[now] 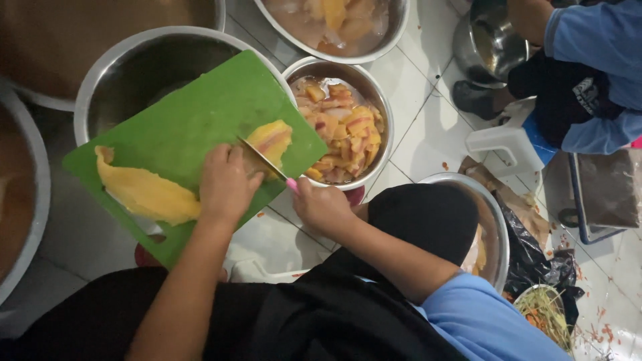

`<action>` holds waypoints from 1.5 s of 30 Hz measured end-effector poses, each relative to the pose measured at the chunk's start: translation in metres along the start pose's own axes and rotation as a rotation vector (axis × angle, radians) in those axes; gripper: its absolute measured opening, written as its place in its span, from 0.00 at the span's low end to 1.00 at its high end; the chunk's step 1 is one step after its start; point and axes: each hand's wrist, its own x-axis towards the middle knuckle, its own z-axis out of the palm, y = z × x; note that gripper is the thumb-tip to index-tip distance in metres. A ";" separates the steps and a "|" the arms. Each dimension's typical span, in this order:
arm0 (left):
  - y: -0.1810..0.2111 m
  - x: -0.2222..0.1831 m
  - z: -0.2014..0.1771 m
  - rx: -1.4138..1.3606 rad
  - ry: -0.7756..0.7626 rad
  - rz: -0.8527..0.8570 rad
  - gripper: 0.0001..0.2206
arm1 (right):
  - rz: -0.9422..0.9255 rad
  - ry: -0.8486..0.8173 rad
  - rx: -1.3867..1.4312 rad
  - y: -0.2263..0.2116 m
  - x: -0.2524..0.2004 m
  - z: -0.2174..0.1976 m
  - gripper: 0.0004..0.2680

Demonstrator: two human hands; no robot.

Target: Slicing, trimming, and sorting raw fish fillets in a food production setting.

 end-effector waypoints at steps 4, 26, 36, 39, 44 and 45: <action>-0.005 -0.001 0.010 0.000 0.060 0.034 0.25 | 0.144 0.112 0.037 -0.011 0.023 0.015 0.05; 0.005 -0.016 -0.003 -0.136 0.070 -0.122 0.24 | 0.316 0.329 0.041 0.069 0.098 0.078 0.12; -0.014 -0.010 -0.043 -0.504 -0.233 -0.351 0.28 | -0.036 0.088 0.289 0.042 0.085 0.056 0.23; -0.014 -0.011 -0.063 -0.597 -0.149 -0.360 0.27 | 0.015 0.001 0.331 0.044 0.070 0.054 0.25; -0.024 -0.004 -0.061 -0.856 -0.001 -0.426 0.26 | 0.270 -0.219 0.788 0.056 0.061 0.020 0.18; -0.030 0.000 -0.052 -0.947 0.048 -0.450 0.25 | 0.294 -0.195 0.896 0.056 0.060 0.013 0.15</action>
